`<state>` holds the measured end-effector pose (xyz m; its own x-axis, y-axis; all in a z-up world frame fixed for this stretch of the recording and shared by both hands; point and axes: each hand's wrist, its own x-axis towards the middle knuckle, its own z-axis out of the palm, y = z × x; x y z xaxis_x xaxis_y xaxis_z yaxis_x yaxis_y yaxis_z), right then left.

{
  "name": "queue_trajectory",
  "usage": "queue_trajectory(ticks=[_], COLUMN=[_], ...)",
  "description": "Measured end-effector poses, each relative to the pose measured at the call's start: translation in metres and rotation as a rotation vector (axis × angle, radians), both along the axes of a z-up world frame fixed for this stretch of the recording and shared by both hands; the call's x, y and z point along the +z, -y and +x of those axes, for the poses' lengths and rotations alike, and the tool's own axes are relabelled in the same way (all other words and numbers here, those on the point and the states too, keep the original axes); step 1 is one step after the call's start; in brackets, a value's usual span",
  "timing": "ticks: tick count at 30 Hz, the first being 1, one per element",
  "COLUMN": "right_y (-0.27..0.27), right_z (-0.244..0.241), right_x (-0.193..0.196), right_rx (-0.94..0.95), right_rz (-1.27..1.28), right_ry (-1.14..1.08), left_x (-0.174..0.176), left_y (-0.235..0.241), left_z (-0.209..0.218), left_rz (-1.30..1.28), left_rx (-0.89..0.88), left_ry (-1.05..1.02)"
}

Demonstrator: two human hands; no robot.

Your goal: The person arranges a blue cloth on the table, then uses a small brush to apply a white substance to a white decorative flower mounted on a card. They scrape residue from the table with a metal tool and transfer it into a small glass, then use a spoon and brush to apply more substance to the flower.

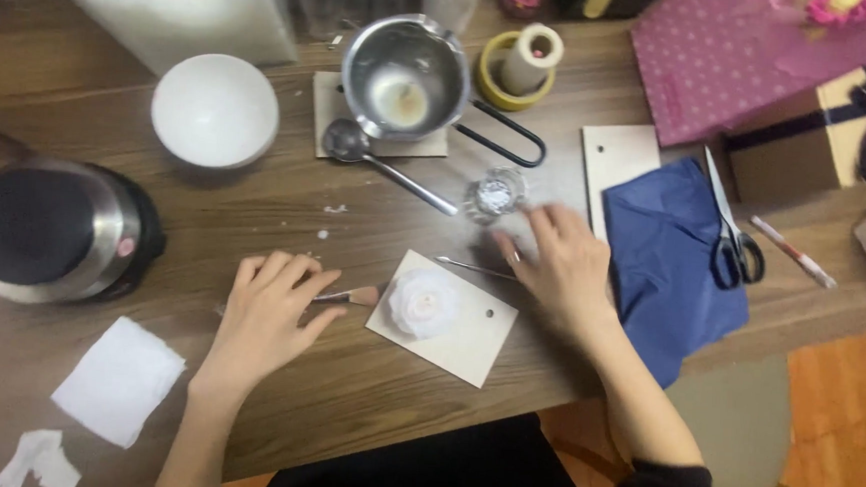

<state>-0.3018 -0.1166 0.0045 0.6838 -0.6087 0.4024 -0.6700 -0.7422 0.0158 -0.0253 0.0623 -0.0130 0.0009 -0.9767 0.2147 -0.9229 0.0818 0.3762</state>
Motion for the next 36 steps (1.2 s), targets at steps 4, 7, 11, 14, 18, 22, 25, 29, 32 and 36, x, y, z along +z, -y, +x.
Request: queue_trajectory(ticks=[4,7,11,14,18,22,25,29,32,36], right_y=[0.017,0.025,0.025,0.015,0.001,-0.005,-0.015,-0.026,-0.018,0.022], right_z=[0.015,0.022,0.011,-0.017,-0.028,-0.017,-0.006,0.002,-0.004,-0.026], right_x=[-0.003,-0.012,-0.018,-0.021,-0.014,0.009,0.002,-0.011,0.023,0.048], right_rx=[-0.139,-0.16,-0.143,0.006,0.017,0.141,0.348,0.626,0.666,0.219], right_rz=[-0.034,0.14,0.365,0.29,0.186,0.1,0.056,0.342,0.492,0.474], right_ry=[-0.067,-0.047,0.075,0.045,0.041,0.121,0.321,0.607,0.68,0.67], left_x=[-0.009,-0.009,-0.003,0.022,0.051,0.052,0.05,0.027,0.06,0.009], left_y=[-0.003,-0.005,-0.011,-0.015,-0.005,0.019,0.038,0.058,0.052,0.045], left_z=[0.0,0.0,0.005,0.007,0.003,-0.017,-0.039,-0.071,-0.076,-0.058], left_rz=[0.15,0.164,0.188,0.112,0.061,-0.078,-0.073,0.008,0.162,0.03], left_rx=[-0.05,-0.038,0.058,0.099,0.147,0.136,0.038,-0.062,-0.04,-0.05], left_ry=[0.138,0.157,0.075,-0.145,-0.428,-0.812,-1.25,-1.588,-1.645,-1.545])
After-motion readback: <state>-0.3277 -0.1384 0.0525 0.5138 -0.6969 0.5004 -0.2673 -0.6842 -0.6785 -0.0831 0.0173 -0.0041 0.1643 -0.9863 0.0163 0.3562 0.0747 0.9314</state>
